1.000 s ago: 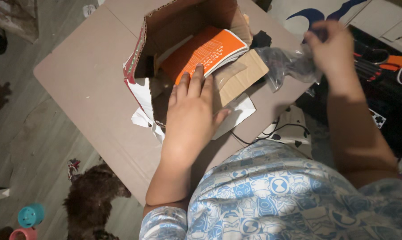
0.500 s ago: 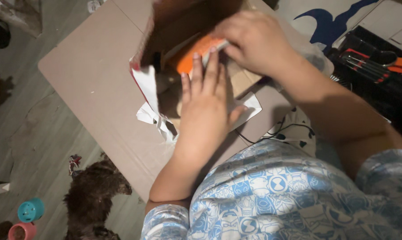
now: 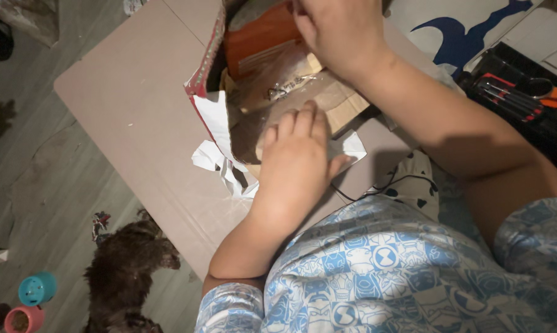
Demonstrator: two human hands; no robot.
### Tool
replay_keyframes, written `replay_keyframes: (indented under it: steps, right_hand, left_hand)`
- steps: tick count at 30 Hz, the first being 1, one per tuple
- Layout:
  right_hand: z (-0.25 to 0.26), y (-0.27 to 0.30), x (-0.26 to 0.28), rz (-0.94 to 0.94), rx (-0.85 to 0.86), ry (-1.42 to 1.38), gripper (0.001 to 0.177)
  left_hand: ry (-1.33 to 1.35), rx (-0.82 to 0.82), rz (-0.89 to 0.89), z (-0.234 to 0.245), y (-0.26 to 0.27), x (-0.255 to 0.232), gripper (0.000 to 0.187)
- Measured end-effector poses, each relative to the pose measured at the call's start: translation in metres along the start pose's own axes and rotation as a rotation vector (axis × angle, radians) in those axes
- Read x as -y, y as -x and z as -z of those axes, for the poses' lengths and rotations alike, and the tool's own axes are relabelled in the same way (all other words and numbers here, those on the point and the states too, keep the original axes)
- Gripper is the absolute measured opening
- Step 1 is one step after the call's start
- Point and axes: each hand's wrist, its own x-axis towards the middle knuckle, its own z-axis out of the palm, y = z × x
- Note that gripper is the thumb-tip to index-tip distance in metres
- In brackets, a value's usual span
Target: The person unpacks a small black accessory from a cardboard box and repeatedly attaches and detaches a clip-like component. They handle the parts with both hands, aligning and snapping them together multiple times on the table.
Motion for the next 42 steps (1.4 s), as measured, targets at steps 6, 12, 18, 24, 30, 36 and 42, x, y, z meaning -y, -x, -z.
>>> replay_keyframes:
  steps: [6,12,18,24,30,36,42]
  right_hand:
    - [0.022,-0.006,0.013,-0.085,0.222,-0.095,0.021]
    - [0.019,0.007,0.009,0.125,0.427,0.067,0.024]
    - [-0.012,0.001,0.001,0.010,0.856,0.189,0.025]
    - [-0.010,-0.002,-0.007,0.164,0.532,0.133,0.011]
    - [0.012,-0.001,-0.002,0.164,0.106,-0.080,0.007]
    - [0.028,0.009,0.009,0.107,0.065,-0.112,0.006]
    - [0.037,0.014,0.010,0.227,0.192,-0.120,0.021]
  left_hand:
    - [0.181,-0.094,0.245,0.004,-0.006,0.011,0.094]
    - [0.294,-0.168,0.332,0.012,-0.006,0.018,0.100]
    - [0.239,-0.182,0.333,0.015,-0.008,0.024,0.101]
    - [0.212,-0.145,0.313,0.014,-0.007,0.025,0.102]
    - [0.255,-0.139,0.295,0.015,-0.005,0.024,0.104]
    - [0.082,-0.170,0.241,0.016,-0.003,0.026,0.092]
    - [-0.009,-0.237,0.197,0.014,-0.004,0.025,0.092]
